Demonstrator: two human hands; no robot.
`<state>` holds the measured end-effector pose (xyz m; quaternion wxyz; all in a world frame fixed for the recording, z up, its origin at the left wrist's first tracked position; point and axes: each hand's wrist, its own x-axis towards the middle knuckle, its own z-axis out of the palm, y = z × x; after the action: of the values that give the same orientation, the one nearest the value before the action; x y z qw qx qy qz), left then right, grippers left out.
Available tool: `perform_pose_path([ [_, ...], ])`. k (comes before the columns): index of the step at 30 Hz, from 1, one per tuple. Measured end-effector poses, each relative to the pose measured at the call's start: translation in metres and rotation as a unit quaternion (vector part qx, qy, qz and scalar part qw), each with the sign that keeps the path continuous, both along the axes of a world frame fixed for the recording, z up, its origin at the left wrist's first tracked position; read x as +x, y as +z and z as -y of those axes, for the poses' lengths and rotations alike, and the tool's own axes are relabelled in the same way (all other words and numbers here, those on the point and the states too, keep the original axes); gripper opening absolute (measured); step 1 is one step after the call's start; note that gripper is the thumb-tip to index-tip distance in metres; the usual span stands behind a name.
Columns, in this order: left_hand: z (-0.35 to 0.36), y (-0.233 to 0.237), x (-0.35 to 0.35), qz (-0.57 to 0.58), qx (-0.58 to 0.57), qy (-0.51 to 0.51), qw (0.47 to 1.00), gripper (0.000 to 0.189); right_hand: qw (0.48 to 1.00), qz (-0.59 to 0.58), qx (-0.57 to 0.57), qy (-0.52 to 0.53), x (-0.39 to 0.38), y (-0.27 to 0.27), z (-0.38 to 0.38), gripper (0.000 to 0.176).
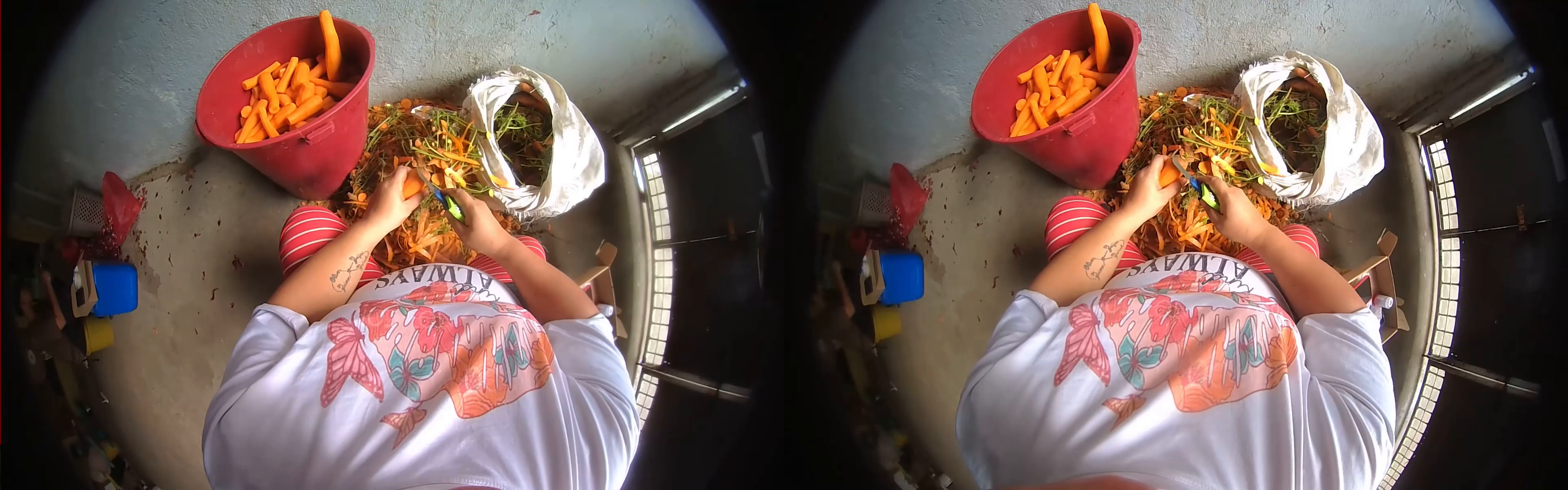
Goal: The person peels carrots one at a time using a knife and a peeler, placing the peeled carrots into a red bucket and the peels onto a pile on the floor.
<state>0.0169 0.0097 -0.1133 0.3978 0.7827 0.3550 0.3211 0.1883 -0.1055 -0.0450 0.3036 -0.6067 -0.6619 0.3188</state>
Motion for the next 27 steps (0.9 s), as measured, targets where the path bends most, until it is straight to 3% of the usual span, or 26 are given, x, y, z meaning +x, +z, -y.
perform_pose_path([
  [7,-0.006,-0.024,0.000,0.091,0.020,-0.064,0.994,0.038,0.998,-0.007,0.042,0.040,0.005,0.009,0.000,0.036],
  [14,-0.001,-0.010,-0.006,0.042,0.027,-0.068,0.996,0.036,0.997,-0.017,0.026,0.069,0.027,-0.011,-0.004,0.032],
  [16,0.005,0.000,-0.004,0.070,0.010,-0.066,0.995,0.035,0.982,-0.015,-0.183,-0.041,0.037,-0.012,-0.008,0.032],
  [17,0.006,0.009,-0.005,0.107,0.023,-0.048,0.993,0.035,0.989,0.023,-0.139,-0.054,0.062,-0.047,-0.009,0.033],
  [18,0.005,0.019,-0.006,0.143,0.038,-0.032,0.988,0.035,0.975,0.097,-0.184,-0.072,0.075,-0.051,-0.004,0.035],
  [19,0.001,0.027,-0.009,0.154,0.071,-0.022,0.985,0.035,0.980,0.112,-0.146,-0.069,0.085,-0.058,-0.001,0.036],
  [20,-0.005,0.008,-0.011,0.176,0.032,-0.015,0.984,0.035,0.972,0.113,-0.188,-0.083,0.094,-0.067,-0.002,0.035],
  [21,-0.004,0.018,-0.012,0.151,0.093,0.000,0.984,0.036,0.961,0.115,-0.230,-0.097,0.098,-0.067,-0.005,0.035],
  [22,-0.001,0.025,-0.014,0.121,0.151,0.012,0.981,0.038,0.969,0.102,-0.203,-0.097,0.085,-0.048,-0.007,0.034],
  [23,-0.002,0.022,-0.014,0.125,0.134,-0.009,0.983,0.038,0.976,0.089,-0.175,-0.095,0.072,-0.029,-0.010,0.032],
  [24,-0.006,0.018,-0.012,0.120,0.153,-0.001,0.981,0.038,0.991,0.112,-0.044,-0.058,0.071,-0.030,-0.015,0.032],
  [27,-0.010,0.004,-0.013,0.084,0.185,-0.007,0.979,0.040,0.998,0.062,0.029,-0.009,0.035,0.013,-0.016,0.039],
])
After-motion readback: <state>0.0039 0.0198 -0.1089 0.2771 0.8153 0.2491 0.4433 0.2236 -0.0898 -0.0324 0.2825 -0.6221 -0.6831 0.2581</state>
